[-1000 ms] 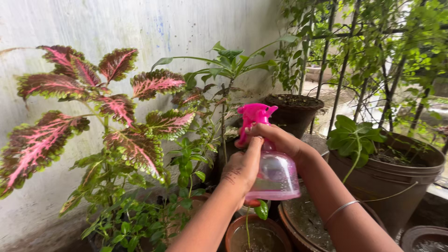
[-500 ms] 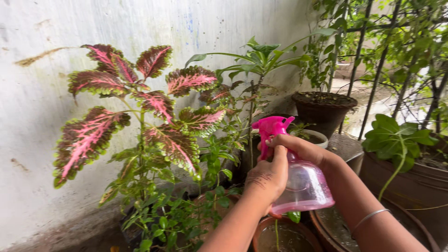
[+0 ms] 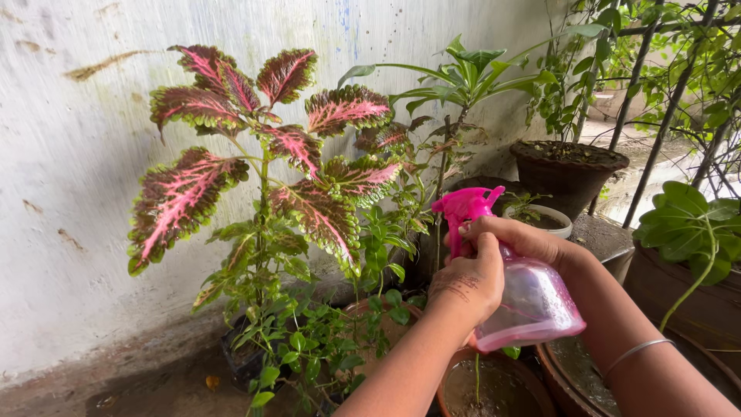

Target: The person waters several potted plants on a balcony using a pink spray bottle, spraying the leaves and soil of different plants one after another.

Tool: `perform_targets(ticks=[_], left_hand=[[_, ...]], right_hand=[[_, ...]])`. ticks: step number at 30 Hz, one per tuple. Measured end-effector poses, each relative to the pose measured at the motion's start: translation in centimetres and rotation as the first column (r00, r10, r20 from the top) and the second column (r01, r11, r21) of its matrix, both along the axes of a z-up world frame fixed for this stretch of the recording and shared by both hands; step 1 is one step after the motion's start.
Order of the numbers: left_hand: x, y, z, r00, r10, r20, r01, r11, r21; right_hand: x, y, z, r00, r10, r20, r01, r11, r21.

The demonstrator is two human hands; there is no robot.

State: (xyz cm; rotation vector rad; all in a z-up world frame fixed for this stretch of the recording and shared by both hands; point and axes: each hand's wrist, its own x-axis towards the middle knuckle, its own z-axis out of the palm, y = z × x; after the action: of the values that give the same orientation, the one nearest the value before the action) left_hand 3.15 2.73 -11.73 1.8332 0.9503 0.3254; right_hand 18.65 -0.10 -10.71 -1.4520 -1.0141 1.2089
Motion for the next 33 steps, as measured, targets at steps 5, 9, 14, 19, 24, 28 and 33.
perform_targets(ticks=[5, 9, 14, 19, 24, 28, 33], left_hand=[[0.8, -0.2, -0.4, 0.997, -0.032, 0.064, 0.027, 0.996, 0.079], [2.2, -0.3, -1.1, 0.998, -0.012, 0.069, 0.007, 0.998, 0.07], [2.1, -0.5, -0.7, 0.993, 0.026, 0.119, -0.022, 0.999, -0.033], [2.3, -1.1, 0.0, 0.987, 0.039, 0.158, -0.028, 0.997, -0.074], [3.1, -1.7, -0.1, 0.983, 0.03, 0.182, -0.021, 0.998, -0.052], [3.5, -2.3, 0.3, 0.991, 0.024, 0.133, -0.008, 0.993, -0.114], [4.3, -2.9, 0.3, 0.988, -0.003, 0.156, 0.016, 0.996, -0.088]], right_hand=[[0.5, -0.5, 0.3, 0.998, 0.06, 0.031, -0.062, 0.995, 0.075], [2.7, -0.7, -0.5, 0.999, 0.01, 0.034, -0.013, 0.997, 0.07], [2.3, -1.0, -0.2, 0.999, -0.026, 0.026, 0.024, 0.994, 0.104], [2.3, -1.8, 0.4, 0.998, -0.047, 0.039, 0.042, 0.992, 0.12], [4.0, -2.1, -0.4, 0.996, -0.082, 0.033, 0.074, 0.98, 0.186], [3.2, -3.4, 0.2, 0.997, -0.077, -0.022, 0.08, 0.984, 0.158], [4.5, -4.1, 0.0, 0.993, -0.116, 0.028, 0.107, 0.972, 0.211]])
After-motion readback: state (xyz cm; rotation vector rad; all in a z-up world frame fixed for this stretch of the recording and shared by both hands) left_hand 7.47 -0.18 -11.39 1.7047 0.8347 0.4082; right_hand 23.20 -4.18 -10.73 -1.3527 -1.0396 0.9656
